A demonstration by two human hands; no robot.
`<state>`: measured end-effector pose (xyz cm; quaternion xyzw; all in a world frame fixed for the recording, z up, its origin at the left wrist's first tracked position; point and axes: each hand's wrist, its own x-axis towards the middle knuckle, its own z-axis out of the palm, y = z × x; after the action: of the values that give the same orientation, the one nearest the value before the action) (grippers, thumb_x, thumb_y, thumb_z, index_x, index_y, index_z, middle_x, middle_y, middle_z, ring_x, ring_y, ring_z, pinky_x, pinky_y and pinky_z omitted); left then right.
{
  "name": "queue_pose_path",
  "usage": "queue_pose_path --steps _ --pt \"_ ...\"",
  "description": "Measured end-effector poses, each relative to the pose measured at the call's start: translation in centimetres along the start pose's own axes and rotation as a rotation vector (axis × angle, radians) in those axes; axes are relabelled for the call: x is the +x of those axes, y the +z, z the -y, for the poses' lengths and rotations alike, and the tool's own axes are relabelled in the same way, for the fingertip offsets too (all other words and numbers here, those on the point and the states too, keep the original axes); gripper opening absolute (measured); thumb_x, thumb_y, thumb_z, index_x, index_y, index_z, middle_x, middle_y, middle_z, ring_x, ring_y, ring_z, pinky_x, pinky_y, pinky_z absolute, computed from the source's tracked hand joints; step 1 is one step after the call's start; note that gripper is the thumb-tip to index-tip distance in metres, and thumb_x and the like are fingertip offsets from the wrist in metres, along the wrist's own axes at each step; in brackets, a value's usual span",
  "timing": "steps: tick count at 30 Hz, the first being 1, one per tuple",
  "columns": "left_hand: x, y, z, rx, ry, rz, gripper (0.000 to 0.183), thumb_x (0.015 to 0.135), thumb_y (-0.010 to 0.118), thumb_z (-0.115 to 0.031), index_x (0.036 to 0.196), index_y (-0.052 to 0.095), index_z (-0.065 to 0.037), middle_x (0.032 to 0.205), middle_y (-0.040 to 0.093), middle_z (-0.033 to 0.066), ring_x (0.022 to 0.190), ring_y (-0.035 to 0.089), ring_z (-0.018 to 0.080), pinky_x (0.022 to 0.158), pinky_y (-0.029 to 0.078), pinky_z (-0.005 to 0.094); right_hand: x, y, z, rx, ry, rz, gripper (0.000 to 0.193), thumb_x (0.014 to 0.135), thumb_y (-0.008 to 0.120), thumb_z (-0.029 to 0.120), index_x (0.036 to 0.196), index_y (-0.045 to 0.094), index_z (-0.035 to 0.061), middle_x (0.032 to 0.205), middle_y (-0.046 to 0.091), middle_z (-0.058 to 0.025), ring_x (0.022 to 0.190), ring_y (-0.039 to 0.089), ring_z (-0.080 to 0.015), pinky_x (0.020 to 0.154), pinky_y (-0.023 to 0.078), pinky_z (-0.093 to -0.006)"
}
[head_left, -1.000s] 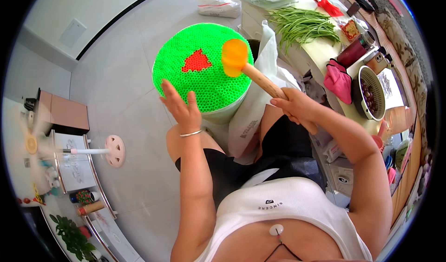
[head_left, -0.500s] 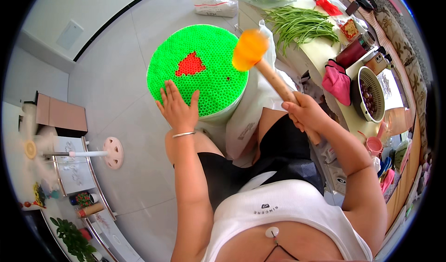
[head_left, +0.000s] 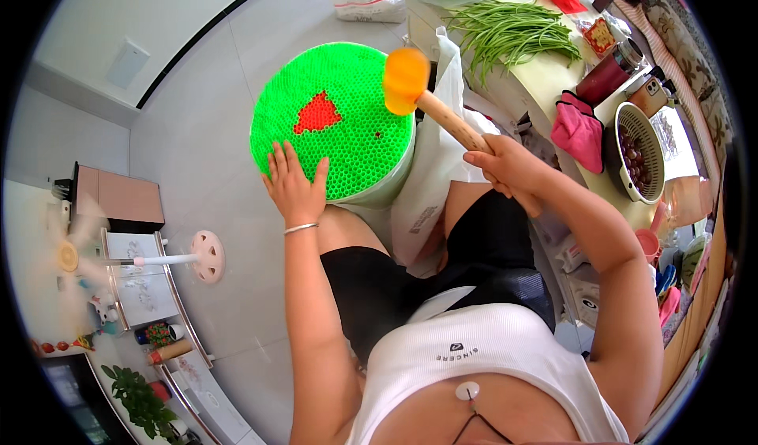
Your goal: The person uses a wooden mallet to strike a green circular mold filled with small red components, then removes a red textured object from a white bag and ties it with a thin red string.
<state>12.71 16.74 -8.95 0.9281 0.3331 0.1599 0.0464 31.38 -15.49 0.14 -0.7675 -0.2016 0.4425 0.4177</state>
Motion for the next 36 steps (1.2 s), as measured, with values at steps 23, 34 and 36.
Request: queue_pose_path --steps 23,34,36 --pt "0.7 -0.4 -7.5 -0.241 0.671 -0.033 0.052 0.085 0.066 -0.045 0.12 0.064 -0.006 0.134 0.057 0.0138 0.128 0.047 0.0404 0.105 0.03 0.0622 0.7 2.2 -4.2 0.53 0.046 -0.012 0.027 0.095 0.06 0.023 0.09 0.044 0.0016 0.06 0.047 -0.0025 0.039 0.046 -0.0115 0.035 0.041 -0.0281" --pt "1.0 -0.2 -6.7 -0.271 0.665 -0.085 0.048 0.08 0.072 -0.042 0.112 0.069 -0.006 0.127 0.063 0.0149 0.124 0.052 0.0406 0.102 0.035 0.0616 -0.3 -1.0 0.1 0.257 -0.144 -0.143 0.02 0.095 0.057 0.012 0.109 0.049 0.0003 0.064 0.047 0.0002 0.042 0.046 -0.0073 0.039 0.038 -0.0243" --pt "0.9 -0.4 -6.5 -0.268 0.665 -0.084 0.047 0.078 0.076 -0.036 0.113 0.068 -0.007 0.128 0.063 0.0144 0.125 0.053 0.0399 0.103 0.035 0.0599 -0.9 -1.1 2.1 0.287 -0.229 -0.176 0.017 0.096 0.057 0.012 0.105 0.047 0.0013 0.065 0.048 0.0 0.042 0.046 -0.0071 0.038 0.038 -0.0244"
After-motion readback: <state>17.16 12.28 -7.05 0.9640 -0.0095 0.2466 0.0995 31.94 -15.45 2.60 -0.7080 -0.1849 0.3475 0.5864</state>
